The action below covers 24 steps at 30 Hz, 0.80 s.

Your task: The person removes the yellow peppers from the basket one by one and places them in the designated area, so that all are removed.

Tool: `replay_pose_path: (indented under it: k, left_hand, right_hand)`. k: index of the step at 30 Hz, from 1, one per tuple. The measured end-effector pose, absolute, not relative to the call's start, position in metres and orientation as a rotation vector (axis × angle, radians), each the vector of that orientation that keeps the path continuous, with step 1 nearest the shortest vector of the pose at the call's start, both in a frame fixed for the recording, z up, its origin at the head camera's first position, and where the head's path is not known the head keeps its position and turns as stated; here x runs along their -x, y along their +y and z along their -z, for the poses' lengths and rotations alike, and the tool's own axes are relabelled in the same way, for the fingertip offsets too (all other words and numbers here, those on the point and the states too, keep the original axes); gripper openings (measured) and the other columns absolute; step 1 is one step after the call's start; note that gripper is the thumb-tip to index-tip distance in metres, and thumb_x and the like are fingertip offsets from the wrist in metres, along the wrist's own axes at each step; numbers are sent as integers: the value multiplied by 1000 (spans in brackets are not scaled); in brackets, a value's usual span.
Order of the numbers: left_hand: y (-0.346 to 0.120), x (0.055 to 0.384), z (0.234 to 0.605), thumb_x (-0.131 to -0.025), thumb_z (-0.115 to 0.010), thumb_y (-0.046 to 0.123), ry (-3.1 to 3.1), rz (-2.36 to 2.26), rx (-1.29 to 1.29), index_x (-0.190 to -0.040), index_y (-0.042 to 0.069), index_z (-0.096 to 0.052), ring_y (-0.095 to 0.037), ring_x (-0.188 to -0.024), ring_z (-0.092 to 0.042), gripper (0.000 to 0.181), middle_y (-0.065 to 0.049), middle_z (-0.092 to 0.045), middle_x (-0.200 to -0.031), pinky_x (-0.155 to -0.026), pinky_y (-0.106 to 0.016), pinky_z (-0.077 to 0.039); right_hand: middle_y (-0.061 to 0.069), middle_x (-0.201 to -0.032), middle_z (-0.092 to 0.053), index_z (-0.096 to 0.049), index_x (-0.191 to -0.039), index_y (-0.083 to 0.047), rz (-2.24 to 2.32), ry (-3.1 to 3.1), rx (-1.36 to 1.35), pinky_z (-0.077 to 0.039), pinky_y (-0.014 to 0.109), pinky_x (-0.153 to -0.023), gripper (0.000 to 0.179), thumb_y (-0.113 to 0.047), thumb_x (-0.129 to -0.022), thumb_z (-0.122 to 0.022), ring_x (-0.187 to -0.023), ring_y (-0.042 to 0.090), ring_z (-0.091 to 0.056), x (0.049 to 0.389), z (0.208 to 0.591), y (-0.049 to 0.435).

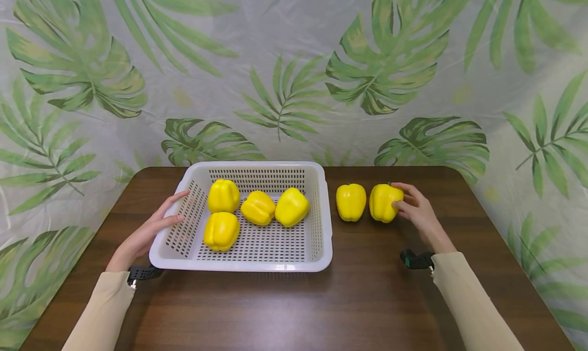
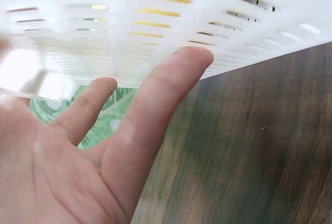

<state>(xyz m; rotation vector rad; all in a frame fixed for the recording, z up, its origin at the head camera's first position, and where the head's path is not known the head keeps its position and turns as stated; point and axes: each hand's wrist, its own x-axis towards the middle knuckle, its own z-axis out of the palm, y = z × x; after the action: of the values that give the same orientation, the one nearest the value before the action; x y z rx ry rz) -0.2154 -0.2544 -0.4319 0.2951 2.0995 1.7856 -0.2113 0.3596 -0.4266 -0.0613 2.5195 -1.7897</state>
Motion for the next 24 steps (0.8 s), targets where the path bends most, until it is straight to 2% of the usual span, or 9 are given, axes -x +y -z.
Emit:
replay_pose_path:
  k: [8, 13, 17, 22, 24]
  left_hand:
    - [-254, 216, 432, -98, -49, 23, 2104, -1780, -299, -151, 32, -16, -50, -116, -44, 63, -17, -10, -154, -78, -54, -52]
    - [-255, 215, 432, -98, -49, 24, 2107, -1779, -295, -151, 32, -16, -50, -115, -44, 63, -17, -11, -154, -77, -54, -52]
    - [-254, 216, 431, -98, -49, 24, 2105, -1780, -294, -151, 32, -16, -49, -115, -44, 63, -17, -11, -154, -77, -54, -52]
    - [-254, 216, 431, -98, -50, 24, 2099, -1784, -287, -151, 32, -16, -50, -117, -43, 63, -16, -11, -154, -78, -54, -52]
    - [-254, 216, 431, -98, -50, 25, 2097, -1787, -286, -151, 32, -16, -50, -117, -43, 63, -16, -11, -154, -78, -55, -51]
  right_hand:
    - [26, -149, -20, -37, -145, -17, 1742, 2522, 24, -48, 18, -79, 49, -22, -99, -52, -121, 22, -37, 216, 433, 358]
    - [27, -149, -21, -37, -146, -15, 1720, 2526, 25, -48, 17, -79, 50, -21, -99, -52, -124, 28, -35, 218, 435, 355]
    - [27, -148, -21, -35, -147, -14, 1698, 2529, 33, -48, 18, -81, 51, -21, -99, -51, -122, 26, -37, 219, 435, 353]
    - [28, -147, -24, -31, -149, -11, 1688, 2530, 58, -47, 18, -80, 53, -20, -100, -49, -114, 11, -41, 221, 434, 353]
    - [29, -148, -23, -30, -150, -11, 1693, 2533, 63, -47, 18, -80, 54, -20, -100, -49, -117, 16, -41, 221, 434, 353]
